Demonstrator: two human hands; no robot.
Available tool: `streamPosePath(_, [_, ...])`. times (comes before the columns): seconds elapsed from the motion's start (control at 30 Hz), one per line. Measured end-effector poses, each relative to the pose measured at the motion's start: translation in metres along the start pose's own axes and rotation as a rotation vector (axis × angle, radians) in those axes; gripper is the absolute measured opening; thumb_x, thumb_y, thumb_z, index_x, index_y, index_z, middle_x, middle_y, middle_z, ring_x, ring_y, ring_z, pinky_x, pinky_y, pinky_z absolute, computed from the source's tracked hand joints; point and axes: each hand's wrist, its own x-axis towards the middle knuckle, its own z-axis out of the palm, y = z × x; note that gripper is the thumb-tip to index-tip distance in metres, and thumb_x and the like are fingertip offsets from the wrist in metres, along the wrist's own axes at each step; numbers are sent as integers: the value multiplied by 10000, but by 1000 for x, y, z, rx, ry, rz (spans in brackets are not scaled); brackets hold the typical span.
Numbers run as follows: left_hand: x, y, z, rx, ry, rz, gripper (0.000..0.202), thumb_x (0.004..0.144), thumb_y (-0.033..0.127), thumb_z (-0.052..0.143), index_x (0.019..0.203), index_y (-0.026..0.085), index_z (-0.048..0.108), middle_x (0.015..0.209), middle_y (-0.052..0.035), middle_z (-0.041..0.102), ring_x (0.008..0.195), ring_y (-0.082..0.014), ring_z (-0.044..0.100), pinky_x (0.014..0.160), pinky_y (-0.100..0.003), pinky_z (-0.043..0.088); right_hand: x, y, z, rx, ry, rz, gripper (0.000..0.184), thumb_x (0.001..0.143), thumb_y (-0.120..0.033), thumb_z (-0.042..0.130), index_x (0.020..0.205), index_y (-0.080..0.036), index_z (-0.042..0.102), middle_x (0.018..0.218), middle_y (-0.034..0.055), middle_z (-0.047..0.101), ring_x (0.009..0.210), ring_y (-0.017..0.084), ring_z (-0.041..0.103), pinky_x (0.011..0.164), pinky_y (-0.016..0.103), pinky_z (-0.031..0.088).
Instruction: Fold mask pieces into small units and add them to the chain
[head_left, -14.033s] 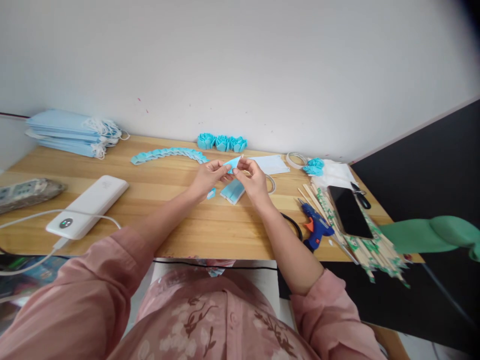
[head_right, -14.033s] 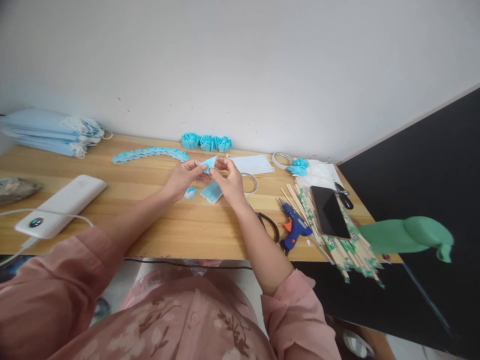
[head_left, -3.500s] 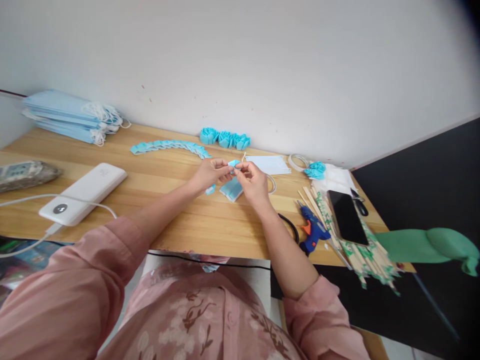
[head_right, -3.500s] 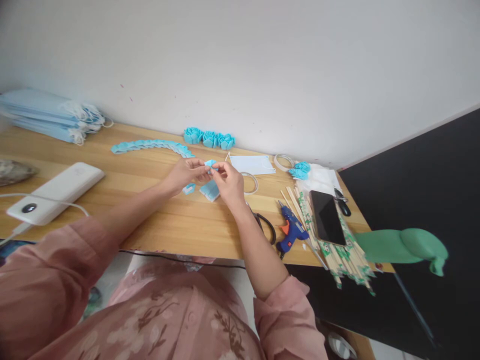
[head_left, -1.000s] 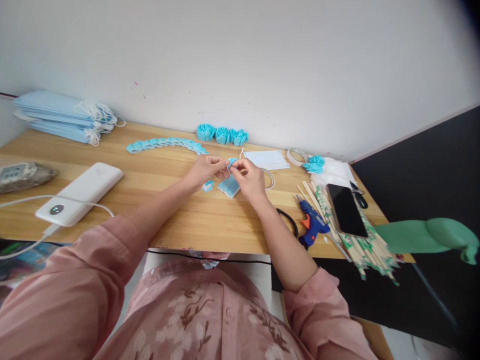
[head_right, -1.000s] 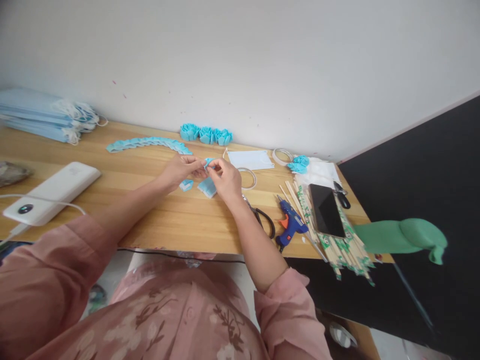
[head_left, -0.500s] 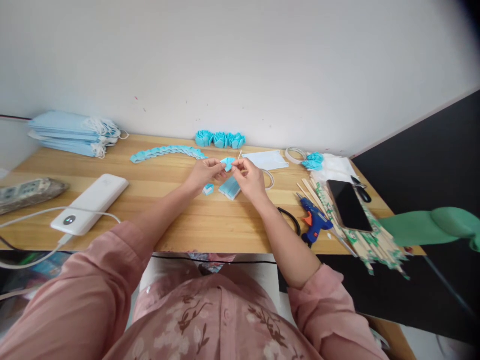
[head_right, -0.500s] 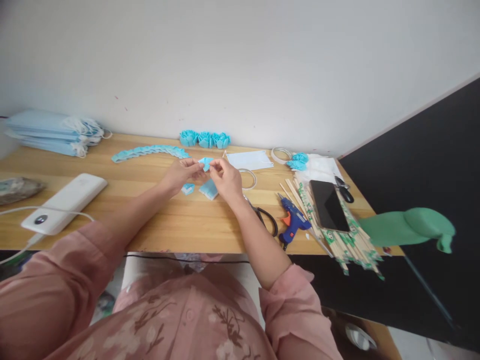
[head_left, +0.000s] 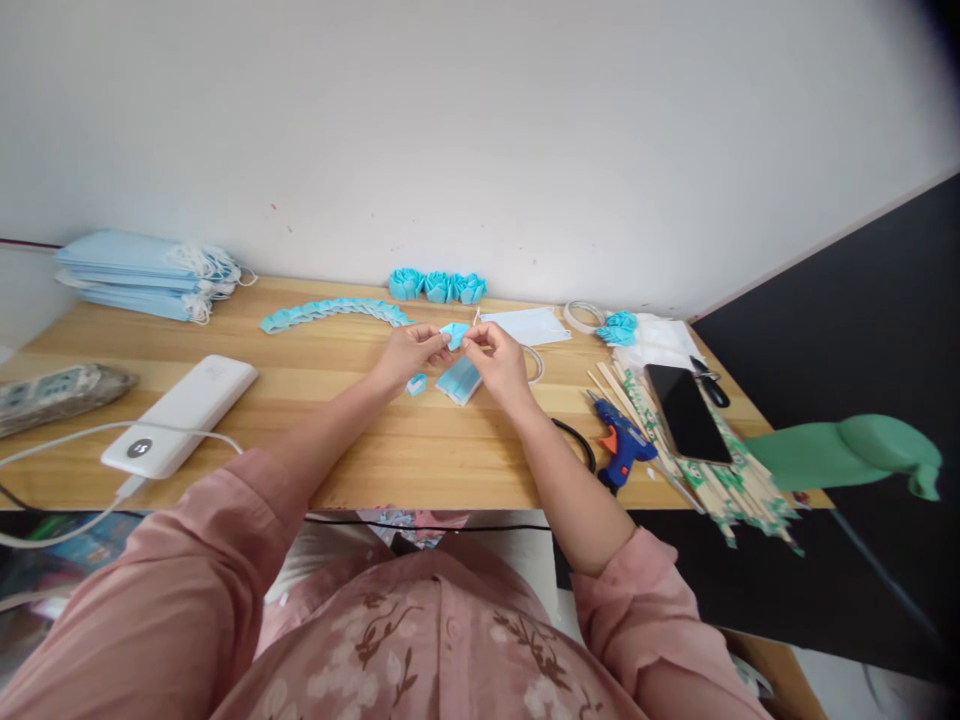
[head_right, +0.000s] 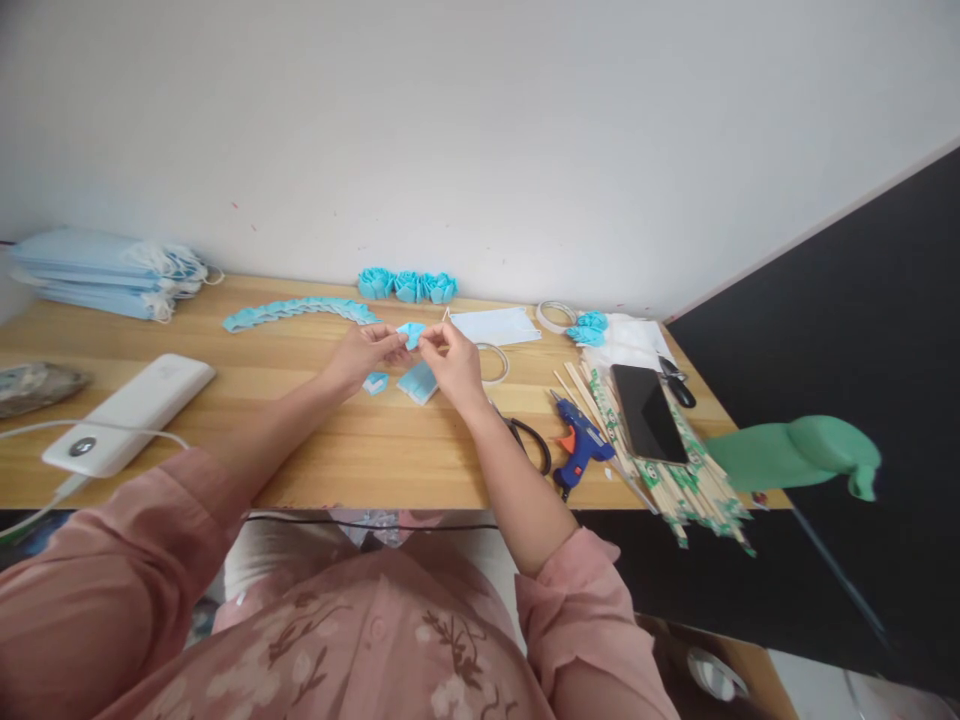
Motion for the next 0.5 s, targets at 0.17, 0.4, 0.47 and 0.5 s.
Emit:
streamPosePath(0.17, [-2,0,2,9,-55,-27,374,683,513,752,710,155,649,658,-19,679,586,-106,570,629,-244,453,3,5,2,238,-25,113,448,736,-433,697,1116,-213,613,844,-10,654,775,141,616,710,267,515])
streamPosePath(0.4, [-6,2,4,80,-118,-30,359,700,492,738,731,143,659,670,-31,684,593,-109,565,618,-243,431,2,0,3,292,17,182,311,745,-494,678,693,-198,597,637,-46,551,612,101,499,627,238,465])
streamPosePath(0.47, [-5,2,3,65,-102,-24,346,697,477,736,726,139,663,669,-31,682,586,-104,554,605,-238,423,2,-2,1,393,76,240,351,747,-545,668,714,-203,598,656,-42,551,641,107,521,656,247,483])
streamPosePath(0.5, [-4,3,3,50,-83,-17,343,695,474,736,717,140,659,666,-30,679,583,-103,549,601,-237,422,2,-3,0,430,92,265,369,749,-572,657,749,-205,616,686,-33,570,668,115,540,668,253,493])
